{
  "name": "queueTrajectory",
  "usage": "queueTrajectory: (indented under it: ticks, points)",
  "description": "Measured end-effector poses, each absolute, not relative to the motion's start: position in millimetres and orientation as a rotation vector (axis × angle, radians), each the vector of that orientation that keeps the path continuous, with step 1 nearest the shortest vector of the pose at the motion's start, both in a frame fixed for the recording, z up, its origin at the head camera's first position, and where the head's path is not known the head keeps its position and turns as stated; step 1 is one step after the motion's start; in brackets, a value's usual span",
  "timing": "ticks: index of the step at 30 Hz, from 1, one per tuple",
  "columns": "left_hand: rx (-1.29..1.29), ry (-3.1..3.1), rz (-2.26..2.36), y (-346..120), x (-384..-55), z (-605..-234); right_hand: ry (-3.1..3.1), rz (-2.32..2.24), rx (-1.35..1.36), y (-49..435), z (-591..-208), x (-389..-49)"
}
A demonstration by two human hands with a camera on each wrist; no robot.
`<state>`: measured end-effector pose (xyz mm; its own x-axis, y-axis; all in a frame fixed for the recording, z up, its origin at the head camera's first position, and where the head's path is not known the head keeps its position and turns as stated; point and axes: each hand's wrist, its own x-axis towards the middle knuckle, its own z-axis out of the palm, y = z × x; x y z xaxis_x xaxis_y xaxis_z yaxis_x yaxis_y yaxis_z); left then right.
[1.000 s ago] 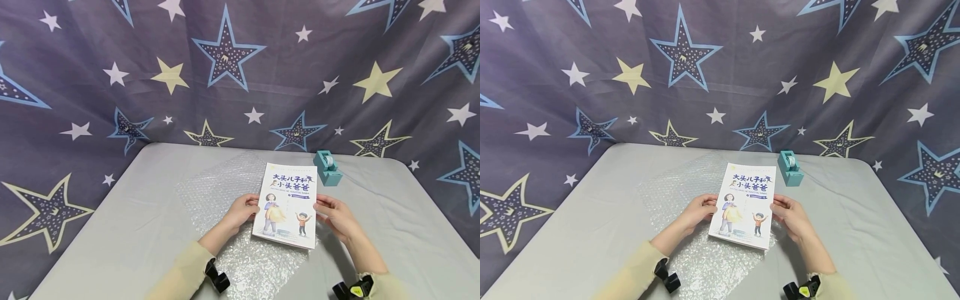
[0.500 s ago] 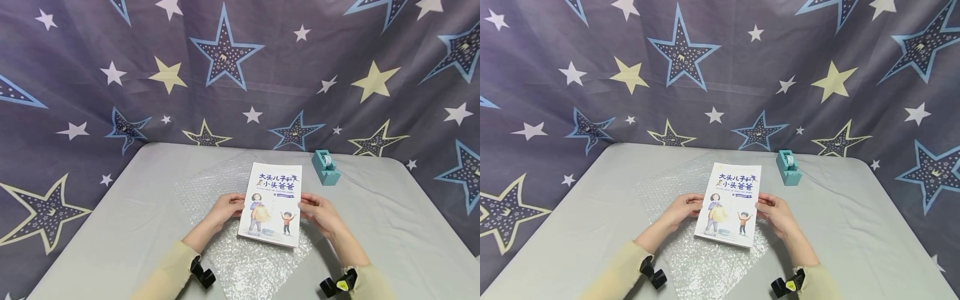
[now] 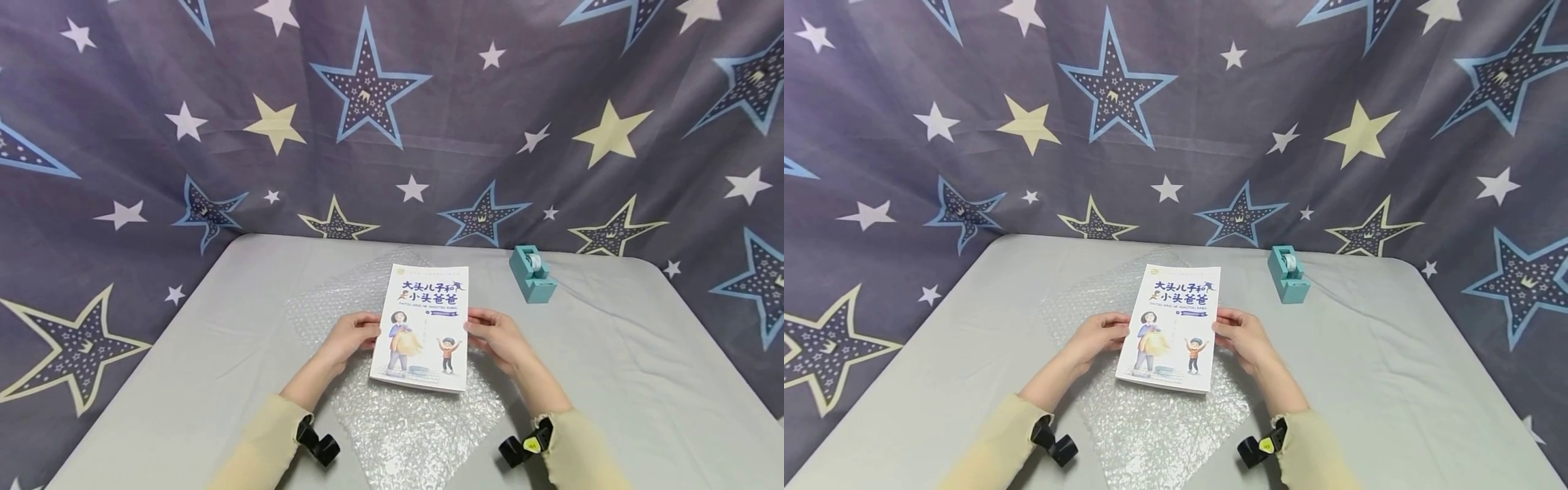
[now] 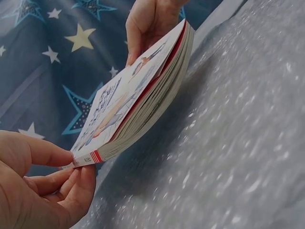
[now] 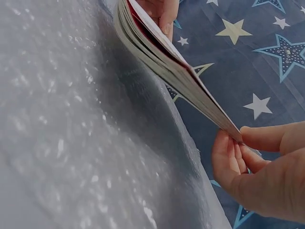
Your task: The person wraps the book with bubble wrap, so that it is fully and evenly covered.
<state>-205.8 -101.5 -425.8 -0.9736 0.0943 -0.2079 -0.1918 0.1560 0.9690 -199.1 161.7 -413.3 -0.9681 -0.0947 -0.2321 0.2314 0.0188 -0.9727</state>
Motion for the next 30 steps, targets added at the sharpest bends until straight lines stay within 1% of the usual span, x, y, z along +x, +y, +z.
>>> queueTrajectory:
  ticks: [15, 30]
  points:
    - [-0.113, 2.320, 1.779, -122.5, -215.7, -426.1, 2.105, -1.978, 0.198, 133.3, -409.6, -215.7]
    - [-0.143, 2.412, 1.712, -128.7, -219.6, -428.6, 2.168, -1.929, 0.233, 118.3, -418.0, -229.5]
